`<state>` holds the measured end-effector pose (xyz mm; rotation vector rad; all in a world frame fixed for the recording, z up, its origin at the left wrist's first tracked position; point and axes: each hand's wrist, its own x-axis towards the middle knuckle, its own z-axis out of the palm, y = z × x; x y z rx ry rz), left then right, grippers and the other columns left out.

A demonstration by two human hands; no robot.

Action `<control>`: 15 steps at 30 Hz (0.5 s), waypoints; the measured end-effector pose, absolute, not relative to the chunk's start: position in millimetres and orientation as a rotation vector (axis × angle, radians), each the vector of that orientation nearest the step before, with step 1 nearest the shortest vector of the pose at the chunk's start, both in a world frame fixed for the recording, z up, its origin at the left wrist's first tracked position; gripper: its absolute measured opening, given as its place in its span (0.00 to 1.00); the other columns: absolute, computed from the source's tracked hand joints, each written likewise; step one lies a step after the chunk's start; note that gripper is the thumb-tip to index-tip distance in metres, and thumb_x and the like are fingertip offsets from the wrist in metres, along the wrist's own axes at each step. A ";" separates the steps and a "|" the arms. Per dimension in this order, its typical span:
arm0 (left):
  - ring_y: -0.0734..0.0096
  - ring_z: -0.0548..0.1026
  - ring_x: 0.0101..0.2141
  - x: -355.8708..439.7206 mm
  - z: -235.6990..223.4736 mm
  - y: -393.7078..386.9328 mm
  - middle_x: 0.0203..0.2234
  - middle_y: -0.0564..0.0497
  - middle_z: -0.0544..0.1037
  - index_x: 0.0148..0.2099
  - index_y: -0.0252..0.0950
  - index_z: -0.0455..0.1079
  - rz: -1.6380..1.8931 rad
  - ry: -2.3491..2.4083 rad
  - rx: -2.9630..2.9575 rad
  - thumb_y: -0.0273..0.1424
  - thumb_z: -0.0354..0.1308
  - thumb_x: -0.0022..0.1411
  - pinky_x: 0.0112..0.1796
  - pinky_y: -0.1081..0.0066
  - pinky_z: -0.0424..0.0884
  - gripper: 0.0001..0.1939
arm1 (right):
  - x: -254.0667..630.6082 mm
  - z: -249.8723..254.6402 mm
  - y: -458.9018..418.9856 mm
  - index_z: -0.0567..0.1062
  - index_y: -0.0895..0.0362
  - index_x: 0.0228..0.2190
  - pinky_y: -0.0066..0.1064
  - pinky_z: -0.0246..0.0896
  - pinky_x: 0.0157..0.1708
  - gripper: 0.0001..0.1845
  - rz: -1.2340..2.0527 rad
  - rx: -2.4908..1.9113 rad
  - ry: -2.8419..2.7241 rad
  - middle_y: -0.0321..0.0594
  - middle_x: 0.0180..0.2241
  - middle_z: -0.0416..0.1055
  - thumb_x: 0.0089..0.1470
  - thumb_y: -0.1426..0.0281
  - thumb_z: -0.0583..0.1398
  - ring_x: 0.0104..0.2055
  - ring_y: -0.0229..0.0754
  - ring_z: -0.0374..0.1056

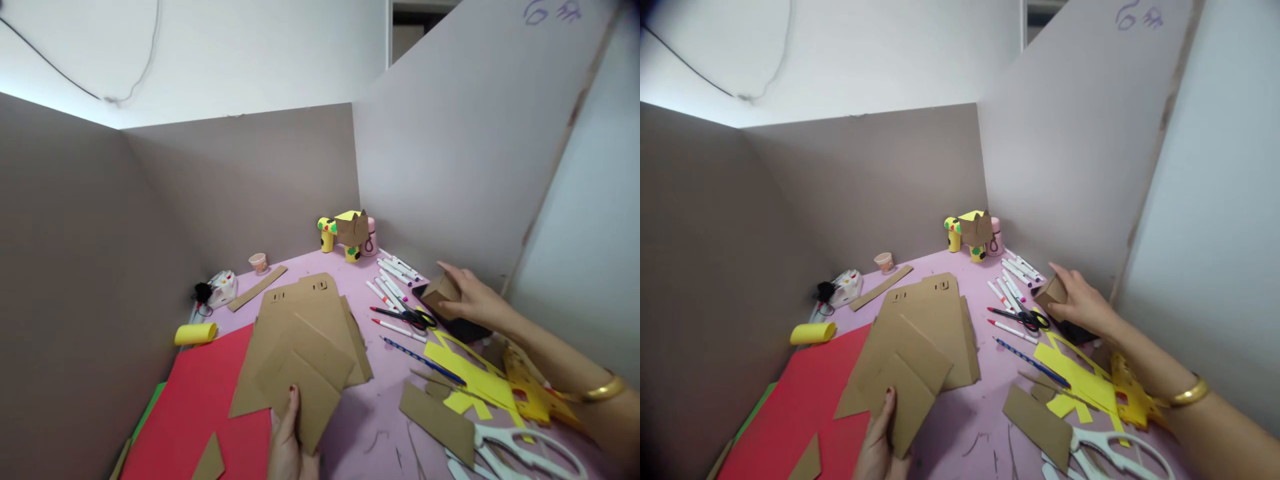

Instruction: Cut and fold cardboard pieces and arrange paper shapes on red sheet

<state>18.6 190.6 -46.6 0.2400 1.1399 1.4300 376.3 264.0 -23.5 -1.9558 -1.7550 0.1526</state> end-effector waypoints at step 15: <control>0.63 0.70 0.50 22.0 -70.7 200.6 0.49 0.47 0.73 0.58 0.41 0.59 1.346 1.139 0.176 0.26 0.56 0.56 0.48 0.67 0.69 0.27 | 269.7 -61.1 373.1 0.58 0.53 0.36 0.34 0.63 0.36 0.24 0.909 -1.234 -1.503 0.38 0.37 0.67 0.37 0.72 0.62 0.40 0.44 0.66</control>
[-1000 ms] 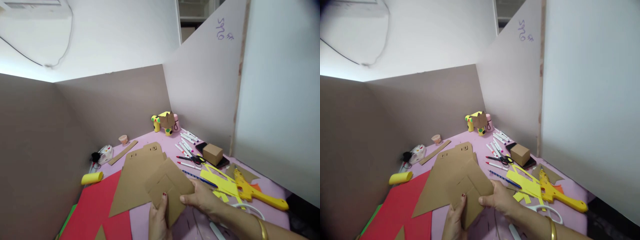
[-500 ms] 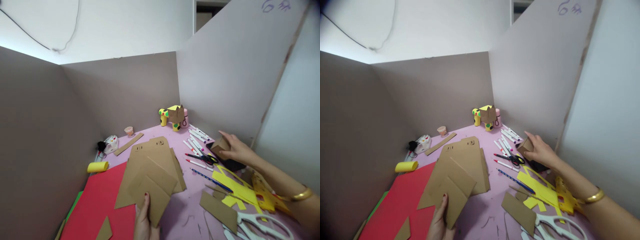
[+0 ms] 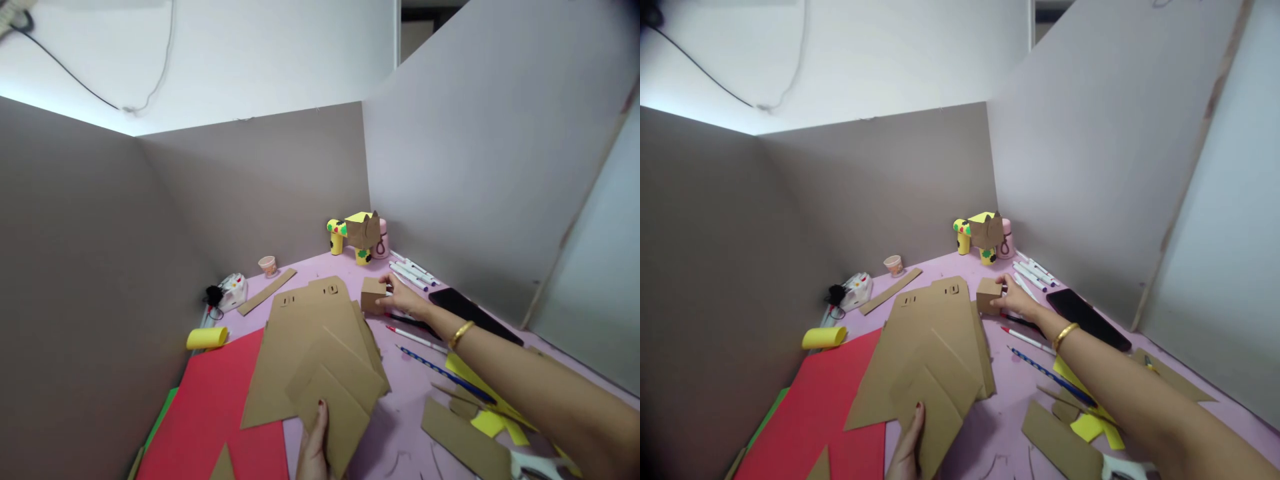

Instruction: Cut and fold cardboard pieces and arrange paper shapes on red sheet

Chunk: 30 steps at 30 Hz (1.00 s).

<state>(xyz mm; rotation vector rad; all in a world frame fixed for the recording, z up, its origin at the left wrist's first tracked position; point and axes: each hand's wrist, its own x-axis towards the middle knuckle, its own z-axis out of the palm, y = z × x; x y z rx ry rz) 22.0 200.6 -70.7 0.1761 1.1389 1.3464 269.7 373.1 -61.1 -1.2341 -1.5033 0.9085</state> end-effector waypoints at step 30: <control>0.64 0.75 0.44 24.1 -70.2 195.3 0.50 0.48 0.73 0.55 0.43 0.64 1.309 1.176 0.263 0.28 0.61 0.52 0.44 0.67 0.72 0.27 | 291.7 -48.0 372.6 0.61 0.55 0.53 0.37 0.57 0.45 0.46 0.544 -1.494 -1.965 0.45 0.50 0.65 0.30 0.75 0.69 0.49 0.52 0.62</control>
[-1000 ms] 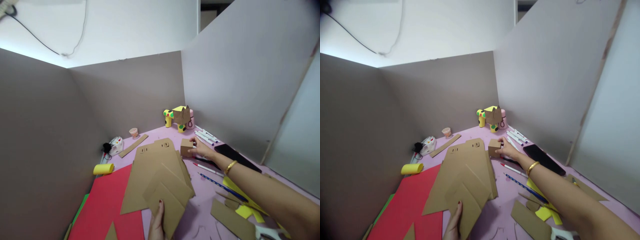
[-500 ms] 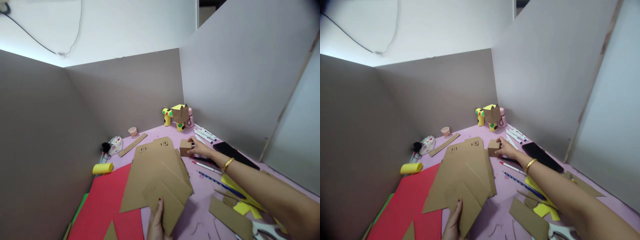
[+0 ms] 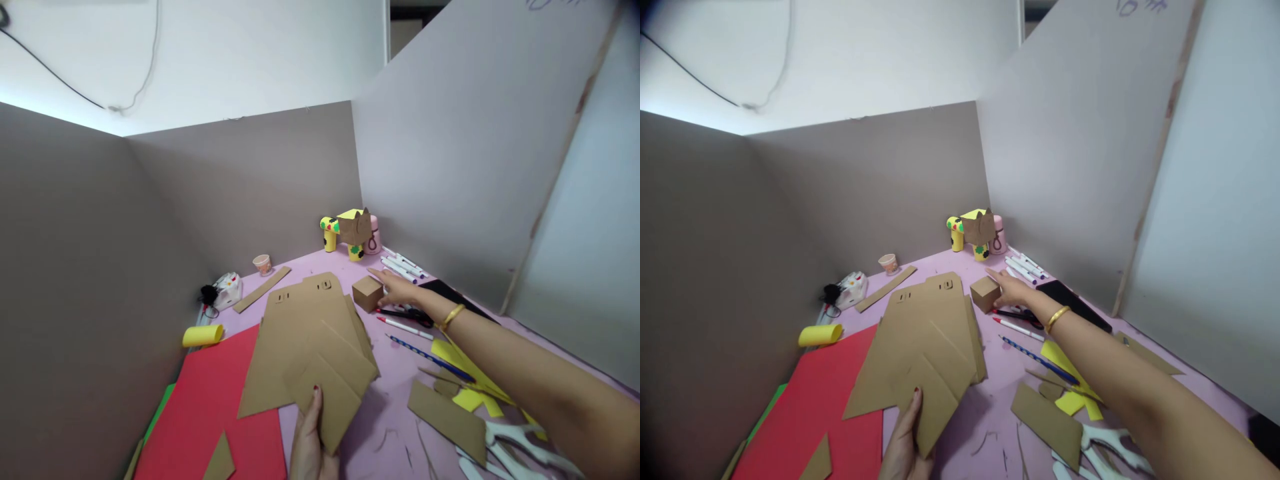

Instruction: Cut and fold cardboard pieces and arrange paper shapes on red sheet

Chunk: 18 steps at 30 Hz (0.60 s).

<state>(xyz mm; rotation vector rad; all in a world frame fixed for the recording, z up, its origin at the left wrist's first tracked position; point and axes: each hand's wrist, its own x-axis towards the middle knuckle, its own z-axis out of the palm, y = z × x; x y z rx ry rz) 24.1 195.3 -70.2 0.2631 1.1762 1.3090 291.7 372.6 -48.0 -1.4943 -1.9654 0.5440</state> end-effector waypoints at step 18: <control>0.66 0.73 0.46 34.4 -64.2 185.3 0.51 0.46 0.71 0.56 0.42 0.61 1.361 1.043 0.425 0.27 0.59 0.54 0.44 0.69 0.71 0.26 | 263.4 -26.3 259.5 0.67 0.56 0.46 0.35 0.64 0.33 0.21 0.871 -1.361 -1.565 0.47 0.43 0.70 0.56 0.57 0.51 0.40 0.46 0.69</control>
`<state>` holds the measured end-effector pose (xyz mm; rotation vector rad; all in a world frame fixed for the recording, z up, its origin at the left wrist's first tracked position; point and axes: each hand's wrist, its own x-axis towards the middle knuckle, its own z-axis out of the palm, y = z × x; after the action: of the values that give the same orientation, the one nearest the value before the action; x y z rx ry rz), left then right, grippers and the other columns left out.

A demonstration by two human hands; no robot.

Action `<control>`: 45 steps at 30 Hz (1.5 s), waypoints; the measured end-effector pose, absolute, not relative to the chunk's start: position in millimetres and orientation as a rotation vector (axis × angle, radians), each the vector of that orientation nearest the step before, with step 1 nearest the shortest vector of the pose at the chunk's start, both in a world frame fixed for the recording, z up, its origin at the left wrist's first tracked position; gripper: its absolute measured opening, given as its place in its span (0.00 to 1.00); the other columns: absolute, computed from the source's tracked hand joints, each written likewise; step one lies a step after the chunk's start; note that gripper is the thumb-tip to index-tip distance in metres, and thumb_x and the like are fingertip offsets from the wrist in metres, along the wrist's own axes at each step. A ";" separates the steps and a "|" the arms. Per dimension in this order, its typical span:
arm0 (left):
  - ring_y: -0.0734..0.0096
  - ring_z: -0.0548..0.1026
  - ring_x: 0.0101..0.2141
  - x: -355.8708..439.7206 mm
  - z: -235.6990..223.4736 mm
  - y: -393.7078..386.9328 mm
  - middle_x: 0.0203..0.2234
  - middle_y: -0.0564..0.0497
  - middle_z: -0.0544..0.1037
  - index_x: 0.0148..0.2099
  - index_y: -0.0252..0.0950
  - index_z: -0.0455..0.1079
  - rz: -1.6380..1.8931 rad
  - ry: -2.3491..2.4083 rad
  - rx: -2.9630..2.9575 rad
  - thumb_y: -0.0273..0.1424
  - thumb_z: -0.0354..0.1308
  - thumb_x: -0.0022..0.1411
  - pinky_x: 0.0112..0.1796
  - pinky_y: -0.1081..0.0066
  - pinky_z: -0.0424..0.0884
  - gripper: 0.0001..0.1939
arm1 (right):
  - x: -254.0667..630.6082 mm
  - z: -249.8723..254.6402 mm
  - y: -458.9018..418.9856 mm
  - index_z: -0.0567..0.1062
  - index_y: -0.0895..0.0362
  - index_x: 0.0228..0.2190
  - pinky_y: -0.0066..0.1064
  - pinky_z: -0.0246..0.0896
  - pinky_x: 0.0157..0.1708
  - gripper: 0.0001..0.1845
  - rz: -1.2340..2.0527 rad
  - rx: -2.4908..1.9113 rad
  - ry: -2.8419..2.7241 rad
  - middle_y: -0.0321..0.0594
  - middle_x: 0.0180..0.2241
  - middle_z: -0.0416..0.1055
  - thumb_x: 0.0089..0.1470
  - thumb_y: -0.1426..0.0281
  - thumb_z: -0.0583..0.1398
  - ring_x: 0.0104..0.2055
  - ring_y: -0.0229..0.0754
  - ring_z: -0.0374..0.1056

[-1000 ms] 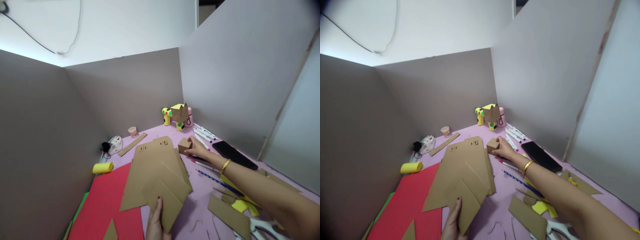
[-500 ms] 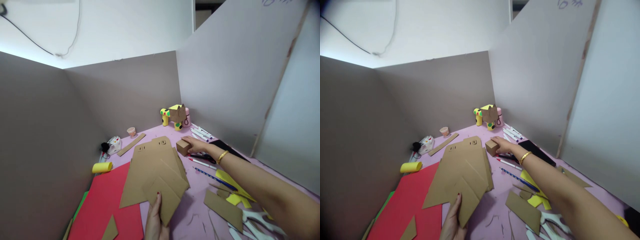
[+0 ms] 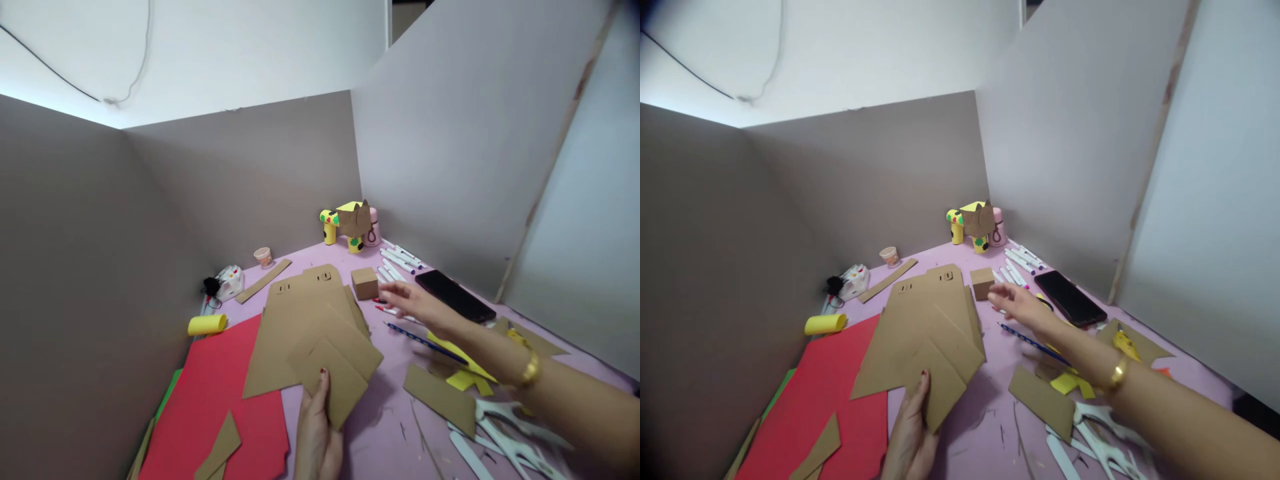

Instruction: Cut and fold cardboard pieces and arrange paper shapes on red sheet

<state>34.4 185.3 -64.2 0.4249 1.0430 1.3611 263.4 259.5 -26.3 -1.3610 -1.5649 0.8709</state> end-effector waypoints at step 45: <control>0.67 0.78 0.28 60.9 -49.3 160.9 0.28 0.43 0.80 0.58 0.24 0.58 1.017 0.610 0.043 0.30 0.50 0.62 0.35 0.68 0.74 0.23 | 184.1 -62.8 114.7 0.69 0.57 0.28 0.26 0.55 0.26 0.10 1.163 -1.162 -1.379 0.32 0.23 0.67 0.49 0.63 0.61 0.27 0.37 0.62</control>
<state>60.9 160.9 -49.3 0.0425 0.6103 1.0174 184.1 114.7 -62.8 -1.1622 -1.3791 1.1625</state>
